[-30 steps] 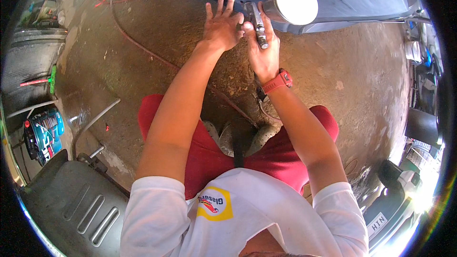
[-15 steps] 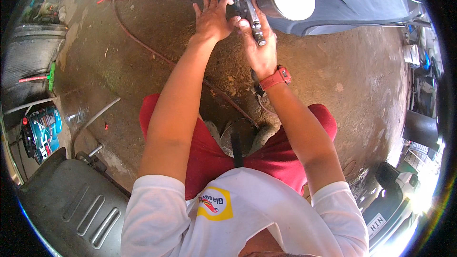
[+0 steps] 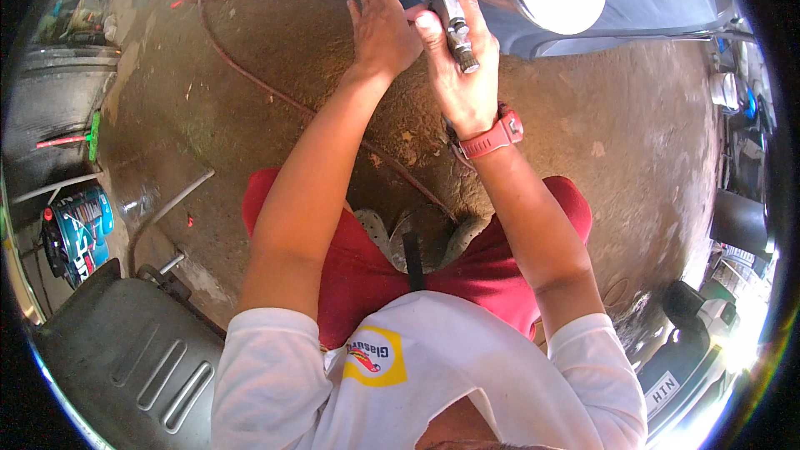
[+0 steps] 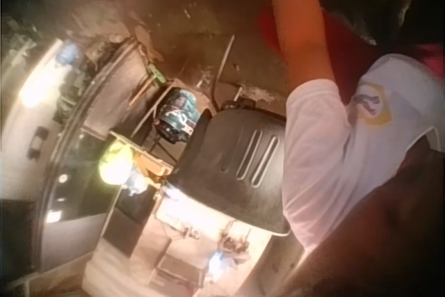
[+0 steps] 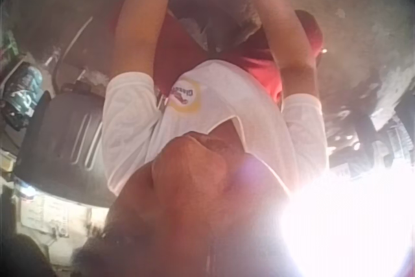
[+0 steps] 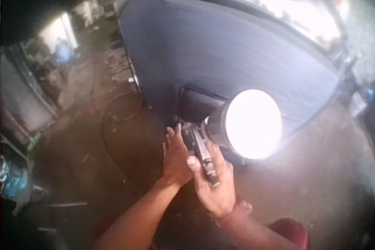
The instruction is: The person uses a spray gun to apply paint to the rear bumper of a black car. They repeatedly touch the bumper with their left hand while spraying with their right hand, moving along the bumper's length.
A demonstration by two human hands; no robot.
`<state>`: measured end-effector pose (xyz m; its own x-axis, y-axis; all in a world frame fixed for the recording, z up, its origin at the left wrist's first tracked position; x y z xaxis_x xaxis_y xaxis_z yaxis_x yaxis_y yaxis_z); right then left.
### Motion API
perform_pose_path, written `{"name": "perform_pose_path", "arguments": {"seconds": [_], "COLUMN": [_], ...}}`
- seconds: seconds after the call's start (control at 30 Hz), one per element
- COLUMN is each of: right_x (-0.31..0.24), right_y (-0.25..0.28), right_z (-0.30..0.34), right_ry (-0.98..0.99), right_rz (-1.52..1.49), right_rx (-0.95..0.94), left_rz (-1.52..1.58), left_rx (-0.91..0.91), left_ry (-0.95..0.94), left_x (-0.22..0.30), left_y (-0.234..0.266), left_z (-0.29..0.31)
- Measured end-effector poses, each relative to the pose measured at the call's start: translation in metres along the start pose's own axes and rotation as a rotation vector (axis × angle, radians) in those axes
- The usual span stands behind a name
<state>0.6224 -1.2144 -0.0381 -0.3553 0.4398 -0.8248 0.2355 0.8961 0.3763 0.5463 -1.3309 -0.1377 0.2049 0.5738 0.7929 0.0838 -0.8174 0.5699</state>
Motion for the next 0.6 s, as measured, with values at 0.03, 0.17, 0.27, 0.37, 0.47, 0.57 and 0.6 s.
{"name": "perform_pose_path", "arguments": {"seconds": [0.03, 0.17, 0.27, 0.37, 0.47, 0.57, 0.6], "right_x": [-0.006, -0.024, -0.036, -0.043, -0.043, -0.035, -0.032], "right_y": [0.002, 0.016, 0.023, 0.030, 0.036, 0.037, 0.036], "right_z": [-0.003, -0.012, -0.019, -0.022, -0.018, -0.013, -0.012], "right_ry": [0.029, -0.012, 0.013, 0.031, 0.037, -0.018, -0.048], "right_rz": [0.014, -0.086, -0.111, -0.147, -0.118, -0.215, -0.272], "right_rx": [0.024, 0.069, 0.090, 0.086, 0.092, 0.064, 0.047], "left_rz": [-0.005, -0.022, -0.078, -0.122, -0.211, -0.177, -0.143], "left_rx": [-0.010, 0.019, 0.036, 0.088, 0.130, 0.167, 0.179], "left_ry": [-0.009, -0.051, -0.070, -0.118, -0.115, -0.129, -0.142], "left_x": [0.002, 0.013, 0.022, 0.034, 0.045, 0.059, 0.064], "left_y": [0.001, 0.008, 0.012, 0.019, 0.030, 0.045, 0.050], "left_z": [0.000, -0.001, -0.001, -0.004, -0.010, -0.018, -0.021]}}
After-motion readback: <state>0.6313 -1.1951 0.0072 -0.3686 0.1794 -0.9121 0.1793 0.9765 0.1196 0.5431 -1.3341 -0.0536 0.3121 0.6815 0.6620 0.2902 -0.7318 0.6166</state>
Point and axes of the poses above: each hand's wrist, its own z-axis away from the middle knuckle, its own y-axis out of the back of the hand, x = y × z, the point moved 5 cm from there along -z, towards the middle knuckle, and after that the axes turned 9 degrees about z, right-handed, at the moved point
